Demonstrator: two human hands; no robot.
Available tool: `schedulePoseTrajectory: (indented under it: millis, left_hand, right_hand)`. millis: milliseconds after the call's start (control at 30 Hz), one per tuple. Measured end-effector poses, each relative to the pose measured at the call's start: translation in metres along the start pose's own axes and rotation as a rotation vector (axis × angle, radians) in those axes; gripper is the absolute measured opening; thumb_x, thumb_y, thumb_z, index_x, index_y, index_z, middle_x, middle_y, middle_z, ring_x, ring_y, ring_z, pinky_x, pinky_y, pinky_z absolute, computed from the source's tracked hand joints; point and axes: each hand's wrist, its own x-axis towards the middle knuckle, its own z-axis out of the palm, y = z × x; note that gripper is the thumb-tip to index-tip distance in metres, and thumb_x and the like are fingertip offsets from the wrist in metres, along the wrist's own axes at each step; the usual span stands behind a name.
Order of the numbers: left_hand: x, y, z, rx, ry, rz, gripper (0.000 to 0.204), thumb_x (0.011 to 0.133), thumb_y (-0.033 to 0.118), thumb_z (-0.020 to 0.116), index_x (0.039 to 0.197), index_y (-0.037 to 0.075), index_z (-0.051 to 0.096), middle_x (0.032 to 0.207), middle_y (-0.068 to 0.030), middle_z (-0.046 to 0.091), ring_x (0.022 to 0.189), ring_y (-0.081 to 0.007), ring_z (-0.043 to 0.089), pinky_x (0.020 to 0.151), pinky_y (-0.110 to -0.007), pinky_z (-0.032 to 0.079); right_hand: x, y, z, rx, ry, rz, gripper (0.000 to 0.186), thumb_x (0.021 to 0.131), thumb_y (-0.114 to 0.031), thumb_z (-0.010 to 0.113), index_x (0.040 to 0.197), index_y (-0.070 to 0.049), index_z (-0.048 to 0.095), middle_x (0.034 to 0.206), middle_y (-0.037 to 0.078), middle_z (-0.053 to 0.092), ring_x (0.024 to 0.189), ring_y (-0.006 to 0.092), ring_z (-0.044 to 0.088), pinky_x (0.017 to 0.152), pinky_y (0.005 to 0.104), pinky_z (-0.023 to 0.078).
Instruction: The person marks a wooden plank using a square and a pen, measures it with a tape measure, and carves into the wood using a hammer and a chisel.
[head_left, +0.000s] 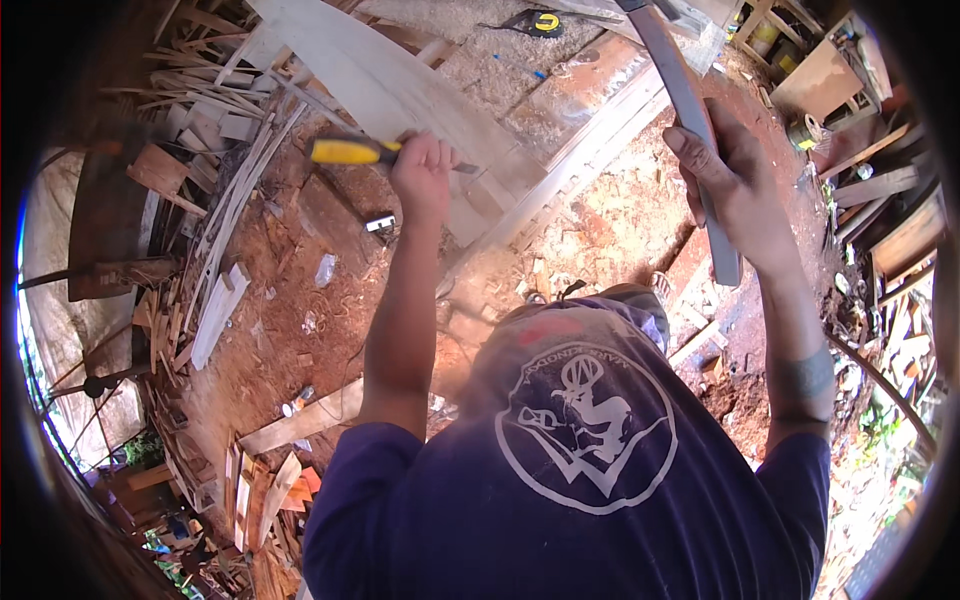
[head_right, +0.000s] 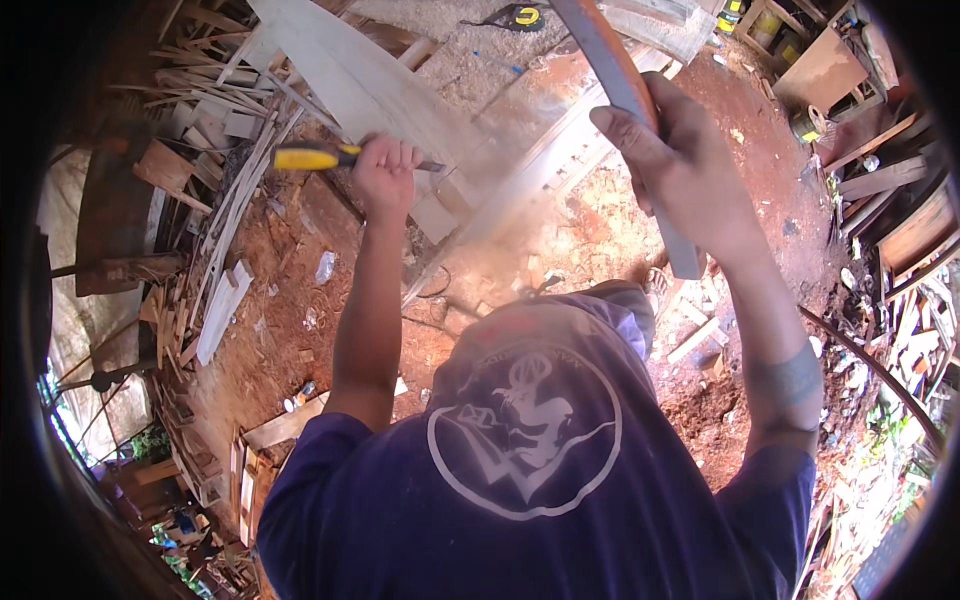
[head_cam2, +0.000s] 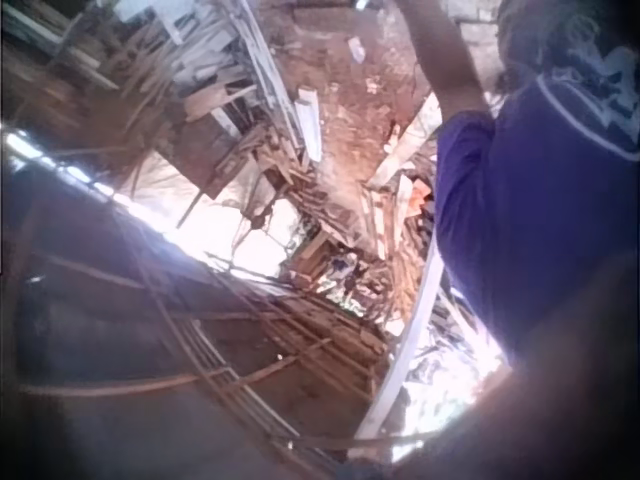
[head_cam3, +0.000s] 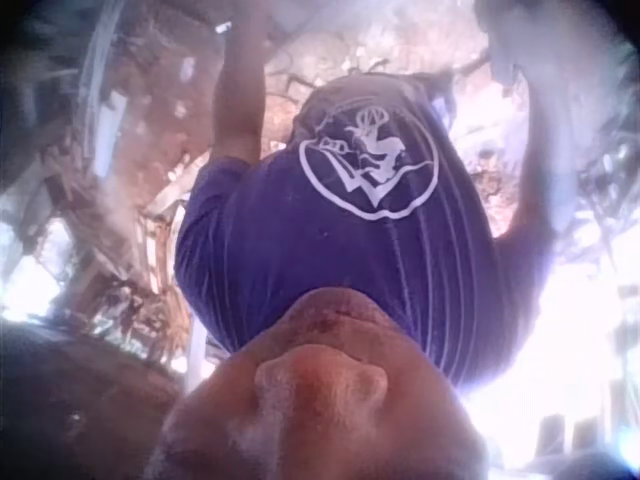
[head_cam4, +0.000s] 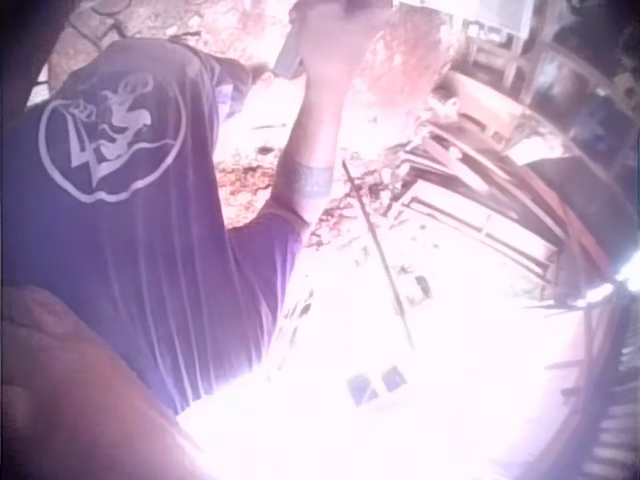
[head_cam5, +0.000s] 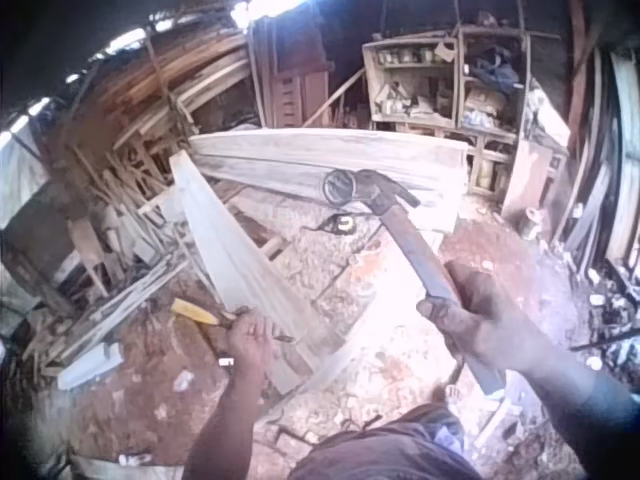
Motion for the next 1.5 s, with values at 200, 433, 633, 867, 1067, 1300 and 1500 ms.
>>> schedulePoseTrajectory:
  millis: [200,433,633,867,1067,1300,1500]
  left_hand:
    - [0.015,0.000,-0.002,0.359,-0.089,-0.105,0.039,0.096,0.002,0.054,0.066,0.015,0.031,0.055,0.0048,0.022,0.048,-0.0094,0.022,0.053,-0.031,0.023]
    - [0.010,-0.018,-0.006,0.429,0.000,-0.079,0.042,0.095,0.002,0.058,0.064,0.015,0.032,0.054,0.0057,0.025,0.045,-0.0085,0.023,0.049,-0.031,0.022]
    - [0.007,-0.017,-0.001,0.423,-0.028,-0.047,0.042,0.095,0.001,0.059,0.064,0.014,0.033,0.054,0.0055,0.027,0.044,-0.0082,0.025,0.048,-0.031,0.022]
    - [0.007,-0.017,0.000,0.432,-0.038,-0.033,0.043,0.094,0.001,0.060,0.063,0.014,0.034,0.054,0.0053,0.028,0.044,-0.0086,0.026,0.047,-0.031,0.023]
    - [0.005,-0.017,-0.002,0.609,-0.046,-0.004,0.040,0.093,0.001,0.060,0.062,0.013,0.038,0.054,0.0053,0.034,0.046,-0.0073,0.032,0.047,-0.029,0.027]
    - [0.003,-0.017,0.004,0.637,-0.066,0.001,0.041,0.092,0.002,0.061,0.061,0.013,0.037,0.054,0.0051,0.036,0.047,-0.0066,0.032,0.047,-0.029,0.027]
    - [0.010,-0.019,0.006,0.652,-0.050,0.034,0.041,0.092,0.003,0.060,0.061,0.013,0.037,0.054,0.0056,0.036,0.047,-0.0065,0.032,0.047,-0.029,0.026]
  right_hand:
    - [0.002,-0.010,0.006,-0.026,-0.001,0.003,0.024,0.096,-0.023,0.066,0.102,-0.001,0.059,0.066,0.000,0.052,0.051,0.0086,0.051,0.048,0.0265,0.040]
    - [0.010,-0.012,0.014,0.037,-0.071,-0.008,0.023,0.095,-0.025,0.065,0.096,-0.003,0.058,0.065,-0.001,0.051,0.048,0.0089,0.051,0.047,0.0262,0.040]
    - [0.012,-0.018,0.019,-0.006,-0.086,-0.036,0.026,0.095,-0.026,0.065,0.097,-0.001,0.059,0.064,0.000,0.052,0.049,0.0093,0.052,0.048,0.0266,0.041]
    - [0.011,-0.022,0.024,-0.023,-0.106,-0.041,0.028,0.095,-0.028,0.065,0.099,0.000,0.061,0.063,0.000,0.052,0.049,0.0094,0.052,0.048,0.0270,0.040]
    - [0.030,-0.071,0.010,-0.193,0.010,-0.395,0.031,0.099,-0.031,0.067,0.103,-0.001,0.065,0.065,-0.004,0.053,0.052,0.0047,0.048,0.048,0.0237,0.036]
    - [0.050,-0.086,0.066,-0.228,0.293,-0.889,0.031,0.101,-0.032,0.063,0.102,0.000,0.063,0.069,0.013,0.062,0.060,0.0247,0.061,0.058,0.0349,0.047]
    - [0.047,-0.083,0.055,-0.803,-0.204,-0.408,0.034,0.100,-0.032,0.064,0.112,0.001,0.063,0.082,0.024,0.068,0.080,0.0373,0.070,0.077,0.0459,0.052]
